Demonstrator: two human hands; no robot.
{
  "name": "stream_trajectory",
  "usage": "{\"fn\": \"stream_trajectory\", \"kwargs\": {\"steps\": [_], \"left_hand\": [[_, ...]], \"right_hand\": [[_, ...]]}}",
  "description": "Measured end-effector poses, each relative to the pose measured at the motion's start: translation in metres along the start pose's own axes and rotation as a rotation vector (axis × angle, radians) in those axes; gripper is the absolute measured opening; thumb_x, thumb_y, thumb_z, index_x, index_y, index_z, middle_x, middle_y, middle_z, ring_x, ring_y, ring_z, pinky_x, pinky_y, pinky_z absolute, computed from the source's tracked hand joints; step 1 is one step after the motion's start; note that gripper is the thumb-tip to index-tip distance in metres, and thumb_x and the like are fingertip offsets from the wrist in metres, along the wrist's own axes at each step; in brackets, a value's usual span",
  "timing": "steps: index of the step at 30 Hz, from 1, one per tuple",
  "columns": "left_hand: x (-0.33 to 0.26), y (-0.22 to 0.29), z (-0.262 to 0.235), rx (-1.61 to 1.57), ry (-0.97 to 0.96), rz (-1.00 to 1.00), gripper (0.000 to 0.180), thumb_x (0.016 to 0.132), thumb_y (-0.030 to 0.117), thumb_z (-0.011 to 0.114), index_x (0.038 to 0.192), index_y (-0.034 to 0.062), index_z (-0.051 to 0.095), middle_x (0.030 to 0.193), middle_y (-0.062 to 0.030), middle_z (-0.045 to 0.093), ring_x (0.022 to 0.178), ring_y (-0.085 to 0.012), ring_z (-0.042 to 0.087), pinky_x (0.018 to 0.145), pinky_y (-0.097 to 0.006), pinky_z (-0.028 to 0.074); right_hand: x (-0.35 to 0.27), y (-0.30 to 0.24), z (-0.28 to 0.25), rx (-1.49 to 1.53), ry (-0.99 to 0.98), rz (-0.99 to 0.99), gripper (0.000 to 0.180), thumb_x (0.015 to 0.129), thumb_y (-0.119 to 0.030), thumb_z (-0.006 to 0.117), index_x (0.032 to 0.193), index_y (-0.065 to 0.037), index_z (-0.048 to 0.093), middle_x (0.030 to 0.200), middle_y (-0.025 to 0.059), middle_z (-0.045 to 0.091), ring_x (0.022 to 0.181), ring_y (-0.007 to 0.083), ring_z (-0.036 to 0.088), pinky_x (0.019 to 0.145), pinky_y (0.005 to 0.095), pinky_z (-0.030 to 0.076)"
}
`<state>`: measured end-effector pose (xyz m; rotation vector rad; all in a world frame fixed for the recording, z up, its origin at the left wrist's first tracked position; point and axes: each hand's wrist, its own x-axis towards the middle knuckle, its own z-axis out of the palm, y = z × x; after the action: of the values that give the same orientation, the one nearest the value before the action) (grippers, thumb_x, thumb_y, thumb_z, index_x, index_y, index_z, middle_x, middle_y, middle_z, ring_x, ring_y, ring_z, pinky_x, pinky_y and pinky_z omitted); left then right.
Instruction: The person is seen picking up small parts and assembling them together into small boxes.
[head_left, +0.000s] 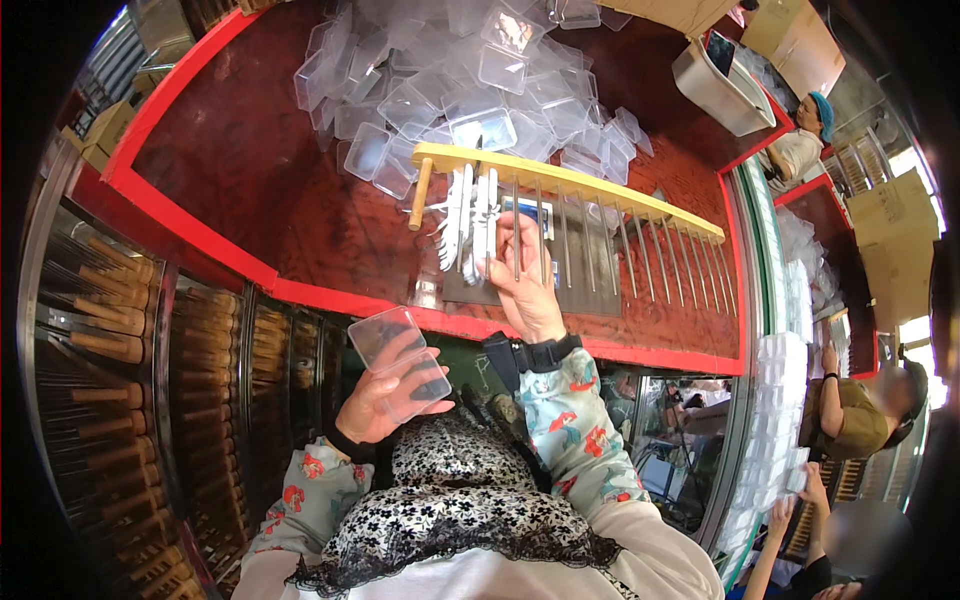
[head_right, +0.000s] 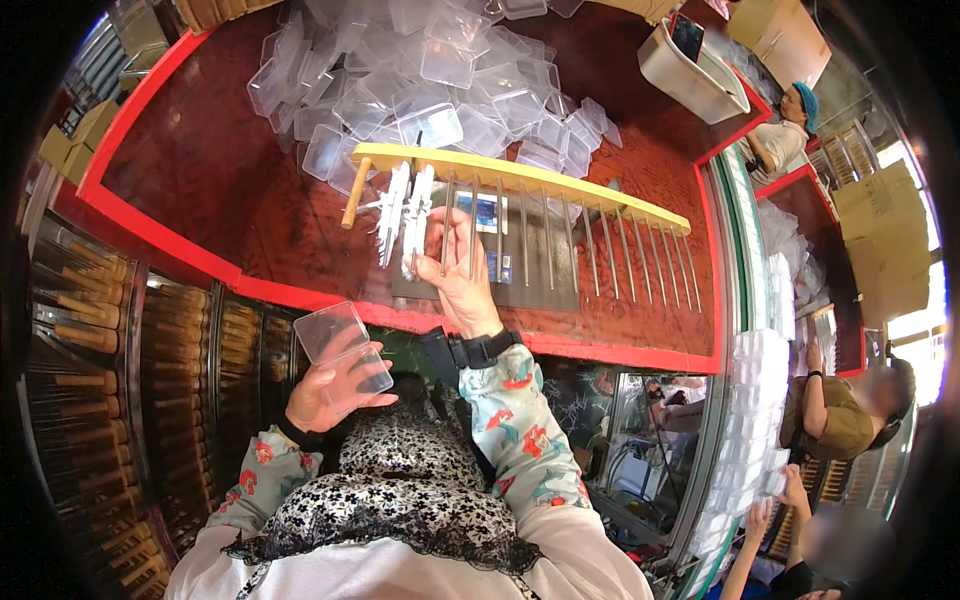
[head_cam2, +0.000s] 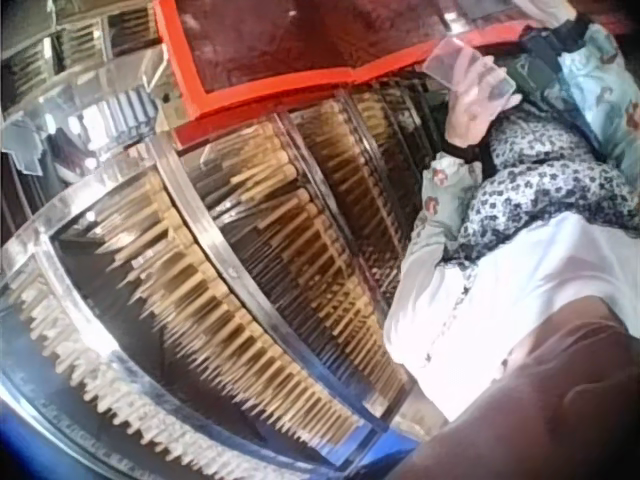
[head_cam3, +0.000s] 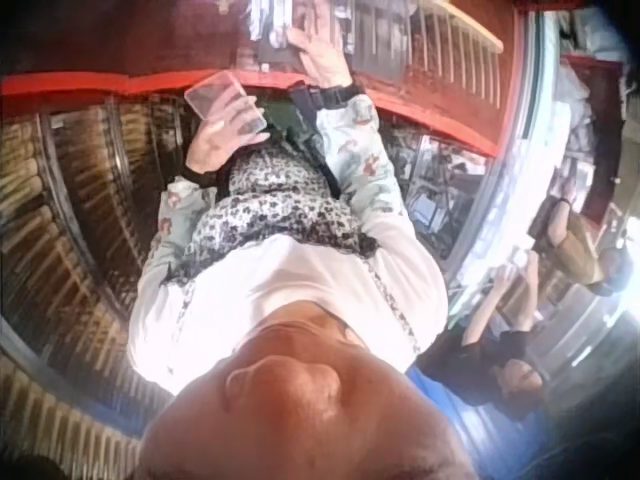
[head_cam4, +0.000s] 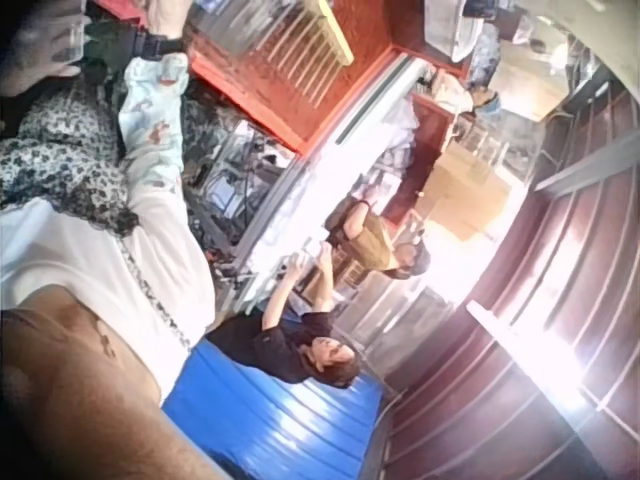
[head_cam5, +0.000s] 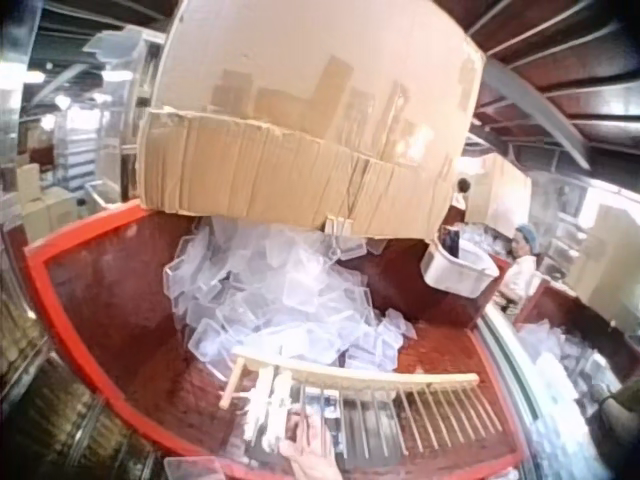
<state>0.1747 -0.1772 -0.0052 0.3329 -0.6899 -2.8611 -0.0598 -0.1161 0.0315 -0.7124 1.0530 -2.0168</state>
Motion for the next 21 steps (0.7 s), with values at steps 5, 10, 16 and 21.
{"fn": "stream_trajectory", "kwargs": {"steps": [5,10,16,21], "left_hand": [[0.008,0.001,-0.006,-0.037,0.091,0.059,0.057,0.087,0.029,0.056,0.134,0.0034,0.038,0.137,-0.0146,0.041,0.128,-0.0338,0.038,0.103,-0.060,0.033],[0.031,-0.001,-0.005,-0.160,0.179,0.013,0.053,0.094,0.042,0.045,0.130,0.0032,0.041,0.133,-0.0155,0.045,0.124,-0.0303,0.042,0.103,-0.054,0.036],[0.056,-0.011,0.010,-0.322,0.160,0.006,0.061,0.090,0.052,0.047,0.126,0.0027,0.046,0.124,-0.0142,0.054,0.113,-0.0303,0.053,0.091,-0.048,0.044],[0.067,-0.019,0.016,-0.421,0.101,-0.030,0.059,0.092,0.047,0.044,0.126,-0.0009,0.045,0.120,-0.0181,0.056,0.111,-0.0332,0.055,0.093,-0.055,0.044]], "right_hand": [[0.008,-0.005,0.008,-0.110,0.002,0.054,0.062,0.070,-0.002,0.076,0.123,-0.006,0.044,0.100,0.0005,0.054,0.095,0.0109,0.054,0.082,0.0283,0.049],[0.006,-0.001,0.012,-0.150,-0.007,-0.027,0.056,0.069,-0.005,0.078,0.118,-0.004,0.050,0.104,0.0033,0.058,0.090,0.0121,0.056,0.080,0.0277,0.049],[-0.082,0.030,0.020,-0.665,0.078,-0.253,0.057,0.062,-0.013,0.083,0.112,-0.006,0.058,0.112,0.0082,0.051,0.104,0.0206,0.050,0.090,0.0332,0.044],[-0.085,0.022,-0.011,-0.586,-0.108,-0.014,0.061,0.060,-0.022,0.085,0.114,-0.011,0.059,0.137,0.0131,0.033,0.125,0.0301,0.035,0.104,0.0422,0.031]]}}
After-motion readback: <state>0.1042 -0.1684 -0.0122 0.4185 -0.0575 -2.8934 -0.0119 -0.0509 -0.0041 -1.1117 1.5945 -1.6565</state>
